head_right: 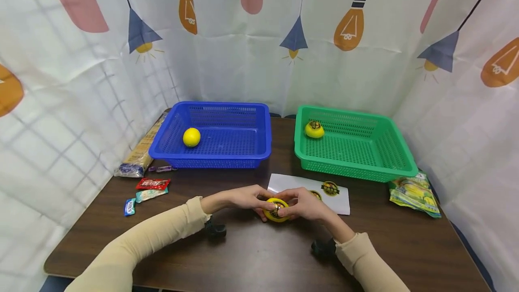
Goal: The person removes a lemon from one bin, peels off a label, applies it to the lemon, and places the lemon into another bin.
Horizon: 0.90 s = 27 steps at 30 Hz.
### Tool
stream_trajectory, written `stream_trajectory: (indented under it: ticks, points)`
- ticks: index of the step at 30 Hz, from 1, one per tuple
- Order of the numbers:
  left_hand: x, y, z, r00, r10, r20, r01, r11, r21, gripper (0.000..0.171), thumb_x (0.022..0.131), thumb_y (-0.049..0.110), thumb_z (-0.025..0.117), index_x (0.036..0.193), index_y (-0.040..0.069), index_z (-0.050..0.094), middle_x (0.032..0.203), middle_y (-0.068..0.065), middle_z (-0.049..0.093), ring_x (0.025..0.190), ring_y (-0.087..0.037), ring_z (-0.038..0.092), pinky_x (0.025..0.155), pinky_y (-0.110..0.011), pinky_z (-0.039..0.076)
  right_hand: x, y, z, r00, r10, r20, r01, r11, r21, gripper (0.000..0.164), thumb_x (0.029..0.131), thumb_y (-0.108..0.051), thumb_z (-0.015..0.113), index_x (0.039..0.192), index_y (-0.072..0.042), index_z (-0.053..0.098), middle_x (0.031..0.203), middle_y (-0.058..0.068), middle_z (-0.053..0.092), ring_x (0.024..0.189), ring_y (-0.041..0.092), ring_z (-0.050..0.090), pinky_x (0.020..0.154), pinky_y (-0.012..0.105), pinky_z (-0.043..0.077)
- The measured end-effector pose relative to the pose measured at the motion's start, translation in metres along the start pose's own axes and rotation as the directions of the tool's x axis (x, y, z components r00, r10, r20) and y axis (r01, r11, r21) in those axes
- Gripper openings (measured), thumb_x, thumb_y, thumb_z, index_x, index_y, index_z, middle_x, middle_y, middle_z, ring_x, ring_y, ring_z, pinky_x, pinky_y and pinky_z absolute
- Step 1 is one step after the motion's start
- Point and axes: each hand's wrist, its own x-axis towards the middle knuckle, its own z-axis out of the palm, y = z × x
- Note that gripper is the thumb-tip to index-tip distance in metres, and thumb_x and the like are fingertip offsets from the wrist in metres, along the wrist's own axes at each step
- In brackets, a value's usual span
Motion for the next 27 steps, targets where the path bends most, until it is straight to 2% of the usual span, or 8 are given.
stream_trajectory:
  ticks: [8, 20, 24, 27]
  points:
    - [0.001, -0.001, -0.002, 1.000, 0.010, 0.015, -0.009, 1.000, -0.027, 0.033, 0.102, 0.011, 0.055, 0.132, 0.000, 0.060, 0.112, -0.006, 0.065, 0.082, -0.016, 0.071, 0.083, -0.032, 0.062, -0.001, 0.004, -0.005, 0.998, -0.021, 0.054, 0.016, 0.996, 0.084, 0.054, 0.089, -0.027, 0.075, 0.136, -0.004, 0.060, 0.131, 0.022, 0.065, 0.106, 0.020, 0.067, 0.079, 0.037, 0.063]
    - [0.000, -0.004, -0.005, 0.999, 0.006, 0.031, -0.004, 0.998, -0.064, 0.039, 0.102, 0.008, 0.053, 0.140, 0.001, 0.053, 0.121, -0.012, 0.063, 0.087, -0.015, 0.070, 0.089, -0.033, 0.060, 0.000, 0.011, -0.011, 0.991, -0.072, 0.109, 0.061, 0.993, 0.103, 0.051, 0.094, -0.023, 0.069, 0.140, -0.004, 0.056, 0.134, 0.023, 0.063, 0.107, 0.014, 0.066, 0.085, 0.033, 0.061]
    - [0.000, -0.006, -0.004, 1.000, -0.003, 0.019, 0.004, 0.998, -0.064, 0.039, 0.103, 0.012, 0.053, 0.141, 0.002, 0.053, 0.122, -0.011, 0.064, 0.087, -0.014, 0.070, 0.089, -0.030, 0.060, -0.005, 0.011, -0.010, 0.995, -0.070, 0.075, 0.068, 0.997, 0.029, 0.052, 0.096, -0.027, 0.066, 0.140, -0.002, 0.055, 0.136, 0.024, 0.061, 0.107, 0.016, 0.067, 0.084, 0.031, 0.062]
    - [-0.002, -0.008, -0.005, 1.000, 0.002, -0.010, -0.003, 0.999, -0.041, 0.039, 0.103, 0.014, 0.054, 0.140, 0.003, 0.055, 0.123, -0.011, 0.065, 0.086, -0.013, 0.069, 0.087, -0.029, 0.061, -0.008, 0.009, -0.007, 0.993, -0.122, 0.001, 0.121, 0.983, -0.137, 0.055, 0.095, -0.033, 0.067, 0.139, -0.002, 0.056, 0.136, 0.022, 0.062, 0.109, 0.022, 0.069, 0.085, 0.028, 0.061]
